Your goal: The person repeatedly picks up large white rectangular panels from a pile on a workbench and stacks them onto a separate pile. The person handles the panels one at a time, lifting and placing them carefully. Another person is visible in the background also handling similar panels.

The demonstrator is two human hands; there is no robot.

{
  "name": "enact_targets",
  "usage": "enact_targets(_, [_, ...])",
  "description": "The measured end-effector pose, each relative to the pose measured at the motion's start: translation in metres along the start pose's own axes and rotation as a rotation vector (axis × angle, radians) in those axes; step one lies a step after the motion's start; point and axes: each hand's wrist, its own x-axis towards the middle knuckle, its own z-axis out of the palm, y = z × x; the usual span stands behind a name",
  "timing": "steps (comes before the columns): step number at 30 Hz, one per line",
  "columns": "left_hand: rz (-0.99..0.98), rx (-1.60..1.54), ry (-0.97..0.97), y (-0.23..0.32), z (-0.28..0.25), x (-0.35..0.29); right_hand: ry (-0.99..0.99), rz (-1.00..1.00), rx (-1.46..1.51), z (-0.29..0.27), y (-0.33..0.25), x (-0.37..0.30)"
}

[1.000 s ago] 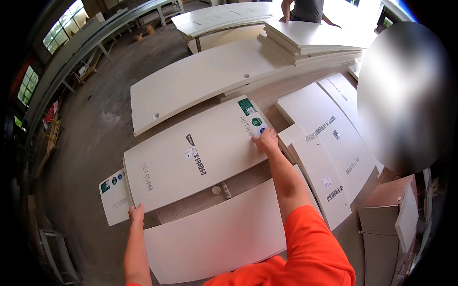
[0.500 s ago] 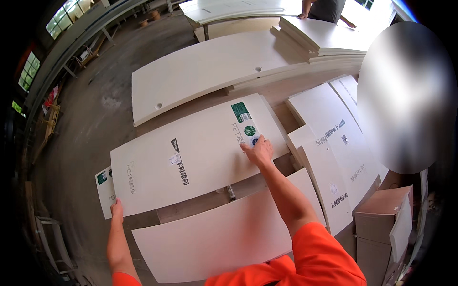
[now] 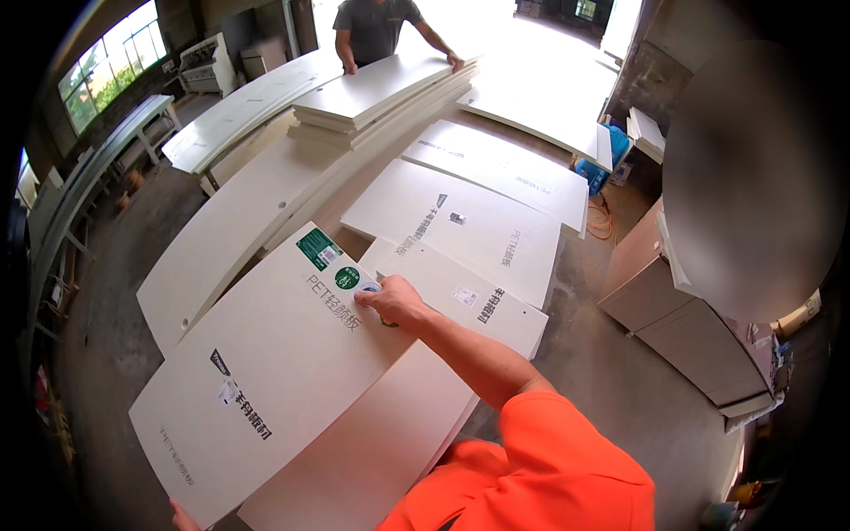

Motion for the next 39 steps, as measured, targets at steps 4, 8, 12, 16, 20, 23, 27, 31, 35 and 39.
enact_targets(4, [0.069, -0.116, -0.226, 0.081, 0.069, -0.045, 0.169, 0.010, 0.250, -0.109, 0.058, -0.074])
enact_targets(8, [-0.116, -0.445, -0.571, 0.152, 0.191, -0.061, 0.389, 0.131, 0.299, -0.211, 0.150, -0.126])
enact_targets(12, [-0.126, -0.612, -0.809, 0.203, 0.334, -0.109, 0.588, 0.137, 0.561, -0.296, 0.264, -0.163])
enact_targets(16, [-0.123, -0.622, -0.932, 0.258, 0.518, -0.219, 0.803, 0.147, 0.632, -0.393, 0.363, -0.182])
enact_targets(20, [-0.195, -0.538, -0.885, 0.297, 0.679, -0.348, 0.961, 0.224, 0.627, -0.500, 0.431, -0.199])
enact_targets(23, [-0.265, -0.463, -0.855, 0.314, 0.777, -0.432, 1.062, 0.278, 0.597, -0.561, 0.466, -0.199])
enact_targets(27, [-0.307, -0.396, -0.967, 0.315, 0.898, -0.525, 1.129, 0.260, 0.606, -0.608, 0.496, -0.159])
enact_targets(31, [-0.262, -0.339, -1.005, 0.308, 1.005, -0.571, 1.202, 0.264, 0.664, -0.641, 0.512, -0.084])
enact_targets(35, [-0.280, -0.376, -0.858, 0.331, 1.098, -0.562, 1.164, 0.274, 0.657, -0.665, 0.512, 0.006])
enact_targets(39, [-0.300, -0.427, -0.666, 0.371, 1.155, -0.528, 0.996, 0.271, 0.553, -0.674, 0.485, 0.105])
